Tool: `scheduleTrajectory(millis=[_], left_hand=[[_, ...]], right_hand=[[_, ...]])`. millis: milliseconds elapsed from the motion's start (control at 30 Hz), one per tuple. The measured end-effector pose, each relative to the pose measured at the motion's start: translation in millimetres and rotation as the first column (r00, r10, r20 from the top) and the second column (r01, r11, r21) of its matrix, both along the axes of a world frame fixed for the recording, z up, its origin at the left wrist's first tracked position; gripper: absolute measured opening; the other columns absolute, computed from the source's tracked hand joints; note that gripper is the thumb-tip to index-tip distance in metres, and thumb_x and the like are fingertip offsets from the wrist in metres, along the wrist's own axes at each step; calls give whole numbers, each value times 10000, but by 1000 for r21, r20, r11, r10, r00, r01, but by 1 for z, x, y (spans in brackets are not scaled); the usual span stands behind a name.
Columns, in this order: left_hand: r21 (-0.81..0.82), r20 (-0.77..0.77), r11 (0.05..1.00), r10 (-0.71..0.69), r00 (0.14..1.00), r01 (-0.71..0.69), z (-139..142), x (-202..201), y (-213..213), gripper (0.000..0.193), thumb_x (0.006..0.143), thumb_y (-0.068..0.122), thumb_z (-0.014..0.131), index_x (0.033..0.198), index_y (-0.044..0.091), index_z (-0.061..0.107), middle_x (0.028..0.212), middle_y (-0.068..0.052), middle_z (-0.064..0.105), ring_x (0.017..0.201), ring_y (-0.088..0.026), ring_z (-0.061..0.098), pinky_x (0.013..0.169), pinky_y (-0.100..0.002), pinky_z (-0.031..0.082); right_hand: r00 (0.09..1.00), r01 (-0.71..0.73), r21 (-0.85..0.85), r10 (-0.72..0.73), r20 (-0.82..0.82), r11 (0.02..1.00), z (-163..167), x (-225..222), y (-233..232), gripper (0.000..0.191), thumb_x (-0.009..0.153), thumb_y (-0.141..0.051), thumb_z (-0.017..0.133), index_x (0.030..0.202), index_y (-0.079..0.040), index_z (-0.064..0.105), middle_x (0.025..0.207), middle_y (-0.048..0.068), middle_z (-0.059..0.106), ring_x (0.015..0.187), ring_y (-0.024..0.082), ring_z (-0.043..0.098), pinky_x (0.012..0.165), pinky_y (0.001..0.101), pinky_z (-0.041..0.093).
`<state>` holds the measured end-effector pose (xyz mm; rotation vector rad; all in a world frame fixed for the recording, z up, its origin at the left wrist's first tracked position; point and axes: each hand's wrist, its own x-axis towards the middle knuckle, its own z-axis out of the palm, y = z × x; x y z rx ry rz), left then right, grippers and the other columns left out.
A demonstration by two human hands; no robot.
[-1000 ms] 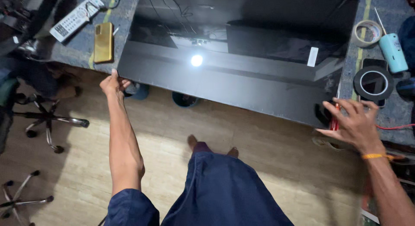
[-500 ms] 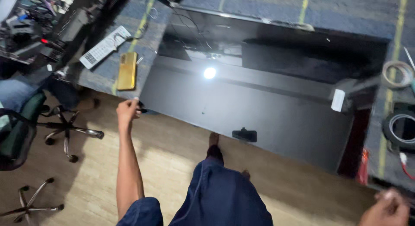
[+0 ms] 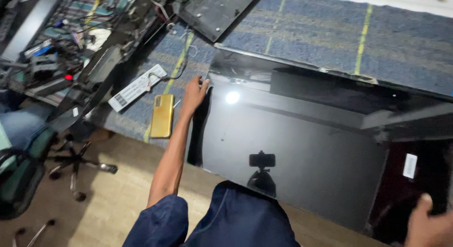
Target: The person applies double-sided tape along the edge of a television frame, cuts the tape with scissors, then works on the opened television, handling a flat ribbon cable and components on the rear panel while seated on the floor at a repair bench.
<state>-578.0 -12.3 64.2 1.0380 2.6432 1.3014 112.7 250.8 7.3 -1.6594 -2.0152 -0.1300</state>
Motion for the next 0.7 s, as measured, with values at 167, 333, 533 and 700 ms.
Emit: scheduleTrajectory(millis=[167, 333, 533, 700], left_hand=[[-91, -103, 988, 112, 988, -122, -19, 5, 36, 427, 1050, 362, 520, 1118, -40, 650, 1021, -307, 686, 954, -511, 642, 812, -581, 493], [-100, -5, 987, 126, 992, -126, -24, -4, 37, 509, 1088, 405, 444, 995, -38, 676, 960, -326, 673, 922, -541, 630, 783, -610, 474], [-81, 24, 981, 178, 984, -176, -16, 1, 41, 539, 1059, 425, 506, 919, -55, 708, 862, -336, 667, 842, -542, 639, 741, -603, 480], [16, 72, 987, 158, 985, -159, 21, 4, 31, 554, 1059, 418, 549, 838, -76, 662, 699, -270, 608, 640, -357, 584, 659, -525, 454]], right_hand=[[994, 110, -99, -109, 17, 989, 26, -33, 46, 580, 1056, -393, 665, 1367, 90, 583, 1248, 387, 635, 1130, 564, 597, 905, 610, 451], [988, 151, -200, -157, -15, 968, 49, -34, 67, 531, 1103, -476, 552, 1146, 14, 752, 1080, 342, 690, 1010, 558, 629, 860, 608, 486], [979, 55, -300, -111, -173, 952, 61, -50, 123, 612, 1119, -512, 589, 1005, 70, 739, 929, 308, 694, 942, 499, 662, 843, 533, 502], [771, 38, -315, -228, -594, 948, 60, -50, 138, 393, 996, -384, 819, 987, 0, 739, 888, 38, 723, 836, 125, 644, 782, 348, 508]])
